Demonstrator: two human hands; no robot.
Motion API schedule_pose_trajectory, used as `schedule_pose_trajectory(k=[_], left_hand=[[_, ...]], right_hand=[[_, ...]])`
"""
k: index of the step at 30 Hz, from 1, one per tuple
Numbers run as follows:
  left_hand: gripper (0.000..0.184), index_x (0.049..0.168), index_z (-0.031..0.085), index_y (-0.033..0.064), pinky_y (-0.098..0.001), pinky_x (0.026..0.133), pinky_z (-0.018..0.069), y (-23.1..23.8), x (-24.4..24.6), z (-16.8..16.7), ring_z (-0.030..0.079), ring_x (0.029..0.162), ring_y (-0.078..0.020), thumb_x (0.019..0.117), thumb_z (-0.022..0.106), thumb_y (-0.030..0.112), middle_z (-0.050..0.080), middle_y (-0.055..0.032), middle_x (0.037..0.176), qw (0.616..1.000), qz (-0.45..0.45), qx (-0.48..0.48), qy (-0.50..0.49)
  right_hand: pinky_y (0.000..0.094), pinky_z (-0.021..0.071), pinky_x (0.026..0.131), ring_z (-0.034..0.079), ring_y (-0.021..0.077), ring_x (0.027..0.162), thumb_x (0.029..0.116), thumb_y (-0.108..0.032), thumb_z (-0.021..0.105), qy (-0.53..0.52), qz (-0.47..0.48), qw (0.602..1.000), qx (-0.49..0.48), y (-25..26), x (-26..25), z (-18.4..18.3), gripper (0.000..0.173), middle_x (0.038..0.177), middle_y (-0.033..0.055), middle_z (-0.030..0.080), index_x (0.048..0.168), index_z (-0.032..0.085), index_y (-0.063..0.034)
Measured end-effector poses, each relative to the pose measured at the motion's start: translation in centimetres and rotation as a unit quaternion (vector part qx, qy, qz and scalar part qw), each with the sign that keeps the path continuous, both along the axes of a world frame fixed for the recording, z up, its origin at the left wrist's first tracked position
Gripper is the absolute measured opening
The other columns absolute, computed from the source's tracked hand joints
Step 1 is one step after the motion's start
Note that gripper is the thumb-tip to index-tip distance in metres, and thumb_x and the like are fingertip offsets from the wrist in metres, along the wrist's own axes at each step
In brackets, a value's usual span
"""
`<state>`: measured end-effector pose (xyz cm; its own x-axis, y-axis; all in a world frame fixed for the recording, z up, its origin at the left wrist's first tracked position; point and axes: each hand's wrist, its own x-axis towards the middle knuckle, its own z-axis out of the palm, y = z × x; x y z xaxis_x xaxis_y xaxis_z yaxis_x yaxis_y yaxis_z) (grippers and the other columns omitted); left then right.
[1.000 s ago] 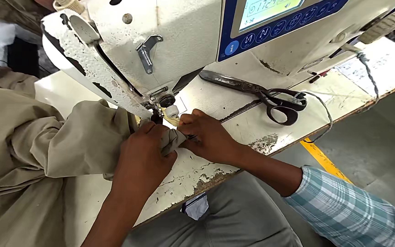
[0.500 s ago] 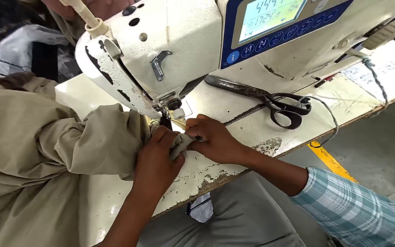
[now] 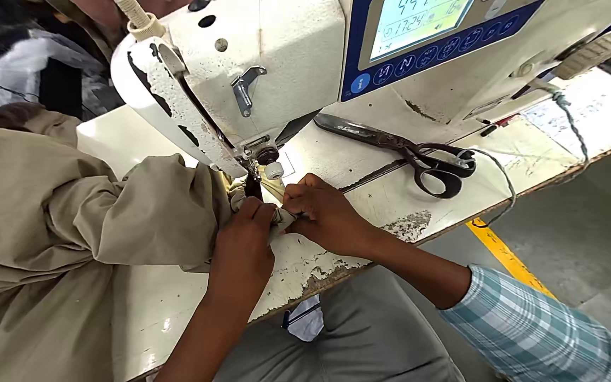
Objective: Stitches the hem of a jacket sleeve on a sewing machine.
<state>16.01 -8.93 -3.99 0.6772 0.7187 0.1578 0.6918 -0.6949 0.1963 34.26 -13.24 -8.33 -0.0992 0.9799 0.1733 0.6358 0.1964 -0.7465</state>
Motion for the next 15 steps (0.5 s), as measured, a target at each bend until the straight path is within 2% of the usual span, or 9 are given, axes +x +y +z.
schedule_pose_trajectory(k=[5,7,8,9,11,13,14,15], left_hand=[[0.043,0.109,0.076,0.0086,-0.0442,0.069,0.0603,0.4,-0.3,0.0,0.070,0.086,-0.0241,0.0702,0.083,-0.008,0.069,-0.0072,0.105,0.999,-0.014,-0.039,-0.014],[0.046,0.110,0.076,0.0063,-0.0457,0.070,0.0607,0.3,-0.3,0.0,0.071,0.088,-0.0267,0.0680,0.082,-0.011,0.069,-0.0093,0.107,0.999,-0.027,-0.034,-0.004],[0.048,0.110,0.076,0.0046,-0.0471,0.070,0.0611,0.3,-0.2,0.0,0.071,0.088,-0.0288,0.0662,0.082,-0.014,0.070,-0.0112,0.107,0.999,-0.035,-0.028,0.002],[0.050,0.112,0.075,0.0032,-0.0477,0.070,0.0610,0.2,-0.1,0.1,0.071,0.087,-0.0304,0.0656,0.082,-0.015,0.069,-0.0125,0.108,0.999,-0.039,-0.025,0.012],[0.054,0.116,0.074,0.0016,-0.0470,0.071,0.0608,0.0,0.1,0.1,0.070,0.086,-0.0319,0.0649,0.084,-0.014,0.069,-0.0136,0.111,0.998,-0.042,-0.025,0.036],[0.059,0.120,0.073,0.0010,-0.0457,0.072,0.0605,-0.2,0.2,0.1,0.069,0.087,-0.0320,0.0645,0.085,-0.012,0.067,-0.0146,0.114,0.997,-0.050,-0.024,0.057],[0.060,0.122,0.072,0.0004,-0.0449,0.072,0.0604,-0.1,0.2,0.1,0.069,0.087,-0.0319,0.0643,0.086,-0.012,0.066,-0.0153,0.114,0.996,-0.055,-0.021,0.064],[0.060,0.122,0.072,-0.0002,-0.0445,0.072,0.0604,-0.1,0.1,0.0,0.069,0.087,-0.0317,0.0642,0.086,-0.011,0.066,-0.0157,0.114,0.996,-0.062,-0.020,0.066]], right_hand=[[0.0304,0.0395,0.082,0.051,0.0123,0.095,0.0917,-0.034,0.076,-0.002,0.032,0.999,-0.016,0.3,0.4,0.2,0.019,0.089,-0.0068,0.060,0.082,0.075,-0.0171],[0.0309,0.0408,0.083,0.052,0.0139,0.097,0.0927,-0.027,0.075,-0.004,0.049,0.999,-0.021,0.1,0.7,0.6,0.013,0.093,-0.0051,0.061,0.088,0.076,-0.0153],[0.0322,0.0435,0.085,0.053,0.0156,0.100,0.0936,-0.020,0.072,-0.011,0.057,0.998,-0.022,-0.3,1.0,1.1,0.008,0.098,-0.0034,0.062,0.095,0.077,-0.0137],[0.0335,0.0468,0.087,0.056,0.0164,0.101,0.0940,-0.013,0.069,-0.018,0.053,0.998,-0.018,-0.7,1.1,1.7,0.012,0.103,-0.0019,0.064,0.102,0.077,-0.0127],[0.0345,0.0544,0.087,0.061,0.0146,0.103,0.0945,-0.007,0.062,-0.007,0.010,1.000,-0.001,-1.9,1.1,2.0,0.026,0.114,0.0001,0.064,0.117,0.074,-0.0124],[0.0344,0.0604,0.085,0.067,0.0125,0.103,0.0970,-0.006,0.057,0.056,-0.063,0.996,0.011,-2.9,0.7,2.2,0.029,0.126,0.0033,0.064,0.123,0.069,-0.0106],[0.0334,0.0627,0.082,0.069,0.0116,0.100,0.0989,-0.009,0.056,0.079,-0.104,0.991,0.019,-3.0,0.7,2.5,0.027,0.126,0.0038,0.063,0.124,0.066,-0.0107],[0.0301,0.0638,0.076,0.070,0.0098,0.093,0.0994,-0.015,0.058,0.085,-0.144,0.985,0.033,-2.9,0.6,2.8,0.023,0.118,0.0022,0.064,0.120,0.067,-0.0124]])
